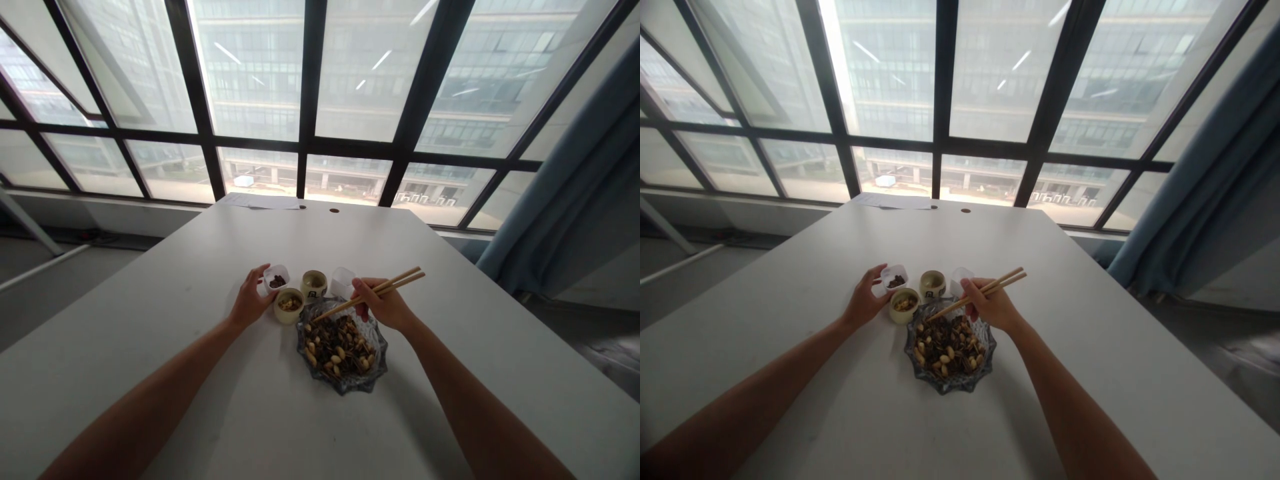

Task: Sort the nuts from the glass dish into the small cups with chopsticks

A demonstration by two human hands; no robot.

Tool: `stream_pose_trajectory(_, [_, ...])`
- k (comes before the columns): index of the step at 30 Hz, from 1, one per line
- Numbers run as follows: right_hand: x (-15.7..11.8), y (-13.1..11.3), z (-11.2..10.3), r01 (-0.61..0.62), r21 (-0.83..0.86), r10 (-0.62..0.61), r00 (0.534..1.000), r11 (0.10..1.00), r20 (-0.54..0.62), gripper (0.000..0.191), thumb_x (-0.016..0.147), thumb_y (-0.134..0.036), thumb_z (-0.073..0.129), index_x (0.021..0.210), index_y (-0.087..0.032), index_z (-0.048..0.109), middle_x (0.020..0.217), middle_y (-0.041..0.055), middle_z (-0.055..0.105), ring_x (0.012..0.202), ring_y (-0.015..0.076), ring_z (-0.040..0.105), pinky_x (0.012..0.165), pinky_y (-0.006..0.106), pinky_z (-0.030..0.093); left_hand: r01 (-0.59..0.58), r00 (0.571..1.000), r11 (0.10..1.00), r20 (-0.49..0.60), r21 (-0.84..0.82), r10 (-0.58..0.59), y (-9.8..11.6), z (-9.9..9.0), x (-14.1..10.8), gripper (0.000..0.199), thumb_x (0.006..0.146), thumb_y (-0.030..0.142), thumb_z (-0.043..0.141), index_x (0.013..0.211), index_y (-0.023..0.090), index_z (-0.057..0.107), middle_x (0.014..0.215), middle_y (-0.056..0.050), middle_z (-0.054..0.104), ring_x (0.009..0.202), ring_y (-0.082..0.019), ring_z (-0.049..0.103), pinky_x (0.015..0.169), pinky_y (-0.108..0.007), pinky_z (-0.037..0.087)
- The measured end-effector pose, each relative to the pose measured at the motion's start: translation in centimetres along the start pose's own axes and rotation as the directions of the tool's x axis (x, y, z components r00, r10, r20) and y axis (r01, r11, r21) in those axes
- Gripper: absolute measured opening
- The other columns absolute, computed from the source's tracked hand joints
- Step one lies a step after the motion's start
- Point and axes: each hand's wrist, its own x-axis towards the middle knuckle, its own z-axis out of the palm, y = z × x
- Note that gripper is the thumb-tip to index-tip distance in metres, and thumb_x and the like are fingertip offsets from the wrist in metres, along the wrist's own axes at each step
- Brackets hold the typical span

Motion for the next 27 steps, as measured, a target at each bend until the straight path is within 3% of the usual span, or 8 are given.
stream_pose_trajectory(7, [0.9, 2.2, -2.1, -0.027, 0.170, 0.054, 0.986, 0.985, -0.160, 0.058, 0.073, -0.073, 0.067, 0.059, -0.016, 0.063, 0.041, 0.0017, 0.058, 0.030, 0.0110, 0.049, 0.030, 0.022, 0.040, 0.037, 0.999, 0.998, -0.015, 0.045, -0.036, -0.6, 0.1, -0.1, 0.076, 0.075, 0.037, 0.075, 0.143, 0.019, 0.044, 0.132, -0.015, 0.062, 0.112, -0.028, 0.065, 0.099, -0.046, 0.054])
stream_pose_trajectory(13, [1.4, 3.7, -3.5, -0.096, 0.329, 0.167, 0.967, 0.939, -0.192, 0.057, 0.064, -0.071, 0.075, 0.059, -0.016, 0.061, 0.039, -0.0004, 0.054, 0.028, 0.0096, 0.045, 0.028, 0.022, 0.041, 0.040, 0.999, 0.994, 0.001, 0.099, -0.040, -0.7, -0.1, 0.0, 0.068, 0.075, 0.038, 0.076, 0.135, 0.017, 0.053, 0.131, -0.016, 0.063, 0.116, -0.031, 0.064, 0.101, -0.048, 0.052])
stream_pose_trajectory(19, [1.3, 3.5, -3.5, -0.109, 0.432, 0.211, 0.957, 0.895, -0.197, 0.054, 0.062, -0.067, 0.080, 0.060, -0.016, 0.060, 0.039, -0.0012, 0.054, 0.028, 0.0093, 0.045, 0.028, 0.021, 0.040, 0.011, 1.000, 1.000, -0.002, 0.006, -0.011, 0.2, -0.3, 0.1, 0.060, 0.074, 0.032, 0.076, 0.128, 0.020, 0.052, 0.130, -0.012, 0.064, 0.118, -0.027, 0.063, 0.104, -0.045, 0.051])
stream_pose_trajectory(22, [1.3, 3.4, -3.5, -0.098, 0.460, 0.210, 0.957, 0.882, -0.199, 0.051, 0.068, -0.064, 0.077, 0.061, -0.018, 0.058, 0.039, -0.0026, 0.053, 0.028, 0.0096, 0.045, 0.028, 0.022, 0.041, -0.001, 1.000, 0.997, -0.003, -0.071, 0.001, 0.5, -0.3, 0.0, 0.058, 0.076, 0.029, 0.074, 0.128, 0.020, 0.049, 0.137, -0.014, 0.060, 0.125, -0.026, 0.060, 0.106, -0.044, 0.049])
stream_pose_trajectory(27, [1.0, 2.1, -2.2, 0.020, 0.474, 0.122, 0.956, 0.881, -0.267, 0.052, 0.070, -0.065, 0.075, 0.060, -0.018, 0.057, 0.038, -0.0032, 0.051, 0.027, 0.0091, 0.043, 0.029, 0.023, 0.042, 0.004, 1.000, 0.995, 0.001, -0.104, -0.004, 0.2, 0.0, 0.0, 0.058, 0.076, 0.027, 0.074, 0.128, 0.021, 0.048, 0.139, -0.014, 0.059, 0.126, -0.026, 0.059, 0.107, -0.046, 0.048])
